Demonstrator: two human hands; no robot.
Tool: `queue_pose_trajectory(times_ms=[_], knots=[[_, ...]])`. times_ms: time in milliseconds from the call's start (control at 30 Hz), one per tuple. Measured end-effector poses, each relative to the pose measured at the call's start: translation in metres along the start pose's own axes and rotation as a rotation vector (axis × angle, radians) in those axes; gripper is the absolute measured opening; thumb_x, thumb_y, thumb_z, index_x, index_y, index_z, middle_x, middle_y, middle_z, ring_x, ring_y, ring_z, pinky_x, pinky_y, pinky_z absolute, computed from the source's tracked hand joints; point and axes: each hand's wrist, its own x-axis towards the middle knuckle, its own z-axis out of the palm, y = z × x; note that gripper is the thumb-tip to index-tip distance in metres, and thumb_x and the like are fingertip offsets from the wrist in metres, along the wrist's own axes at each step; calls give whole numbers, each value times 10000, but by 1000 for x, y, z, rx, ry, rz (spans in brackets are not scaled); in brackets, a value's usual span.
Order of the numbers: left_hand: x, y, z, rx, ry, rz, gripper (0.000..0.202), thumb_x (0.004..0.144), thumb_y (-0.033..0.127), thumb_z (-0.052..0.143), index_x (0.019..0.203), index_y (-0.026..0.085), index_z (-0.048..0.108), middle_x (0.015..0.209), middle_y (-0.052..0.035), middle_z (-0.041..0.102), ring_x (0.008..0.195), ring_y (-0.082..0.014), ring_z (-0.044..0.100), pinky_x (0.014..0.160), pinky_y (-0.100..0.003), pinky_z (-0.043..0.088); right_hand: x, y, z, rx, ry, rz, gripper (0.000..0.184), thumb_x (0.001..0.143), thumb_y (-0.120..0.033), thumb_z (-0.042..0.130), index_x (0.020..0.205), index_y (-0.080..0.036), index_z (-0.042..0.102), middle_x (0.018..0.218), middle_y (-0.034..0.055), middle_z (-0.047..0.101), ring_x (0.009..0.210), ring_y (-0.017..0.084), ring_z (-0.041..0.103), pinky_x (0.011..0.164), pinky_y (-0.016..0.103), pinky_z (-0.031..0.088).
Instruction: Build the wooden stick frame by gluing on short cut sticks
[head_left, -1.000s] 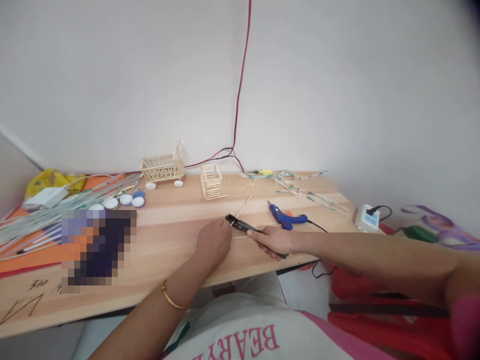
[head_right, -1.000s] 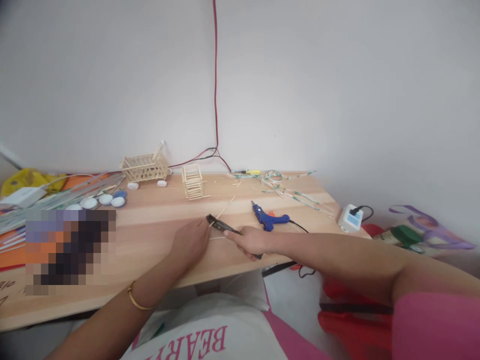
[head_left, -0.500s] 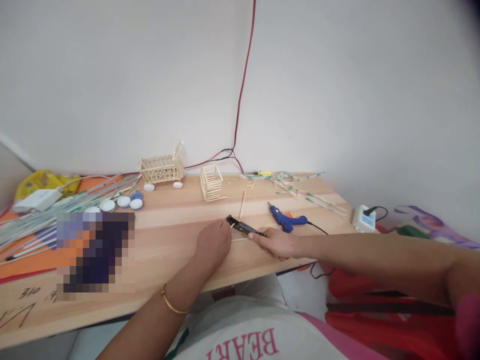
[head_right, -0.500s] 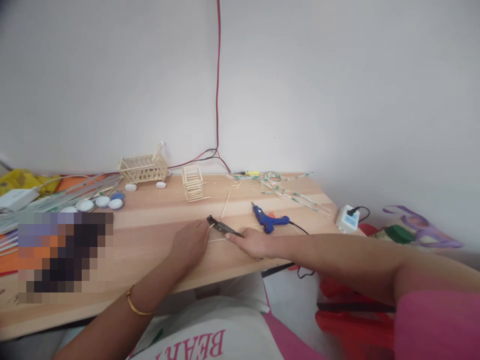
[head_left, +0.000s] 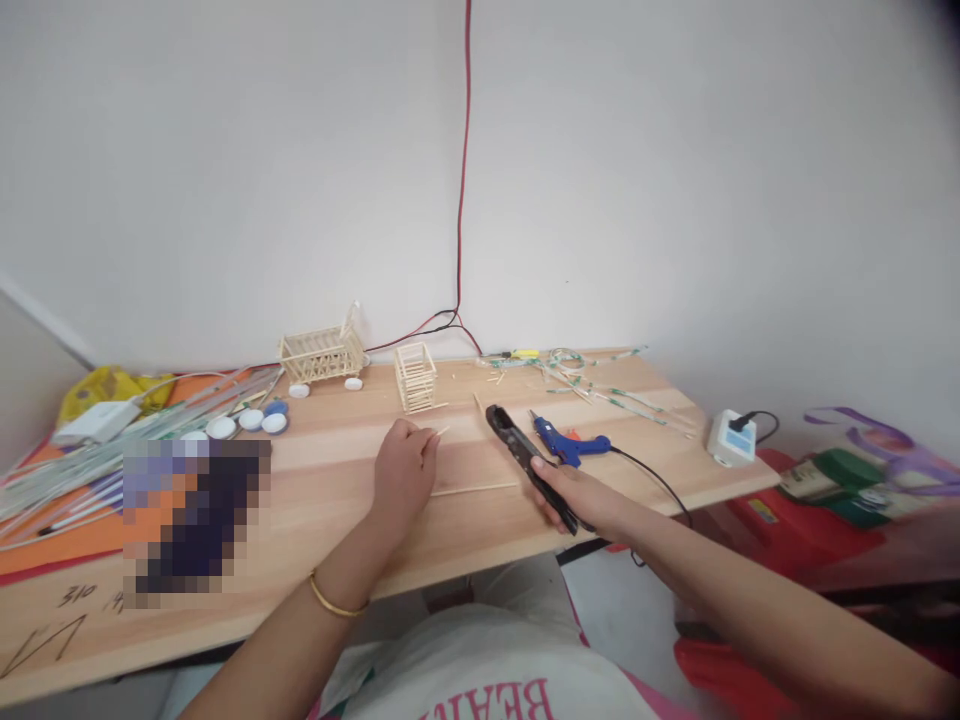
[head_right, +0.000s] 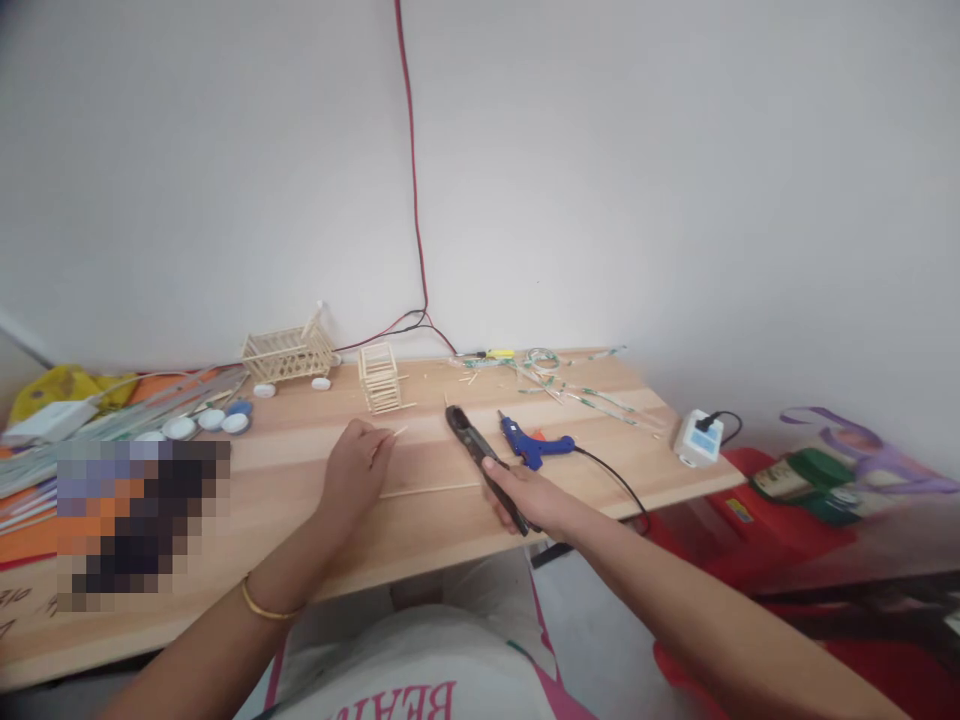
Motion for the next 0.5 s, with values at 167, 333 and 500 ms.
queue_pose_trajectory(times_ms=[167, 333, 500], knots=[[42, 38, 3, 7, -154, -50, 244, 856, 251, 459, 758, 183, 673, 828, -63, 656, 899, -204, 574, 833, -315, 414, -9, 21, -7, 235, 90, -74, 617, 798, -750, 387, 695, -157, 524, 469, -27, 509, 411, 95, 473, 428, 206, 379], [75, 62, 20, -105, -209, -154, 264, 833, 253, 458, 685, 152, 651, 810, -96, 664, 924, -224, 595, 804, -320, 427, -12, 23, -16, 230, 14, -93, 633, 789, -763, 381, 685, -156, 526, 450, -18, 513, 398, 99, 470, 409, 200, 350], [75, 68, 41, -403, -409, -334, 216, 841, 211, 439, 734, 135, 610, 799, -94, 682, 799, -176, 642, 721, -290, 494, -14, 24, -23, 196, -40, -91, 631, 800, -764, 351, 667, -167, 506, 454, -18, 511, 400, 102, 470, 408, 206, 352]])
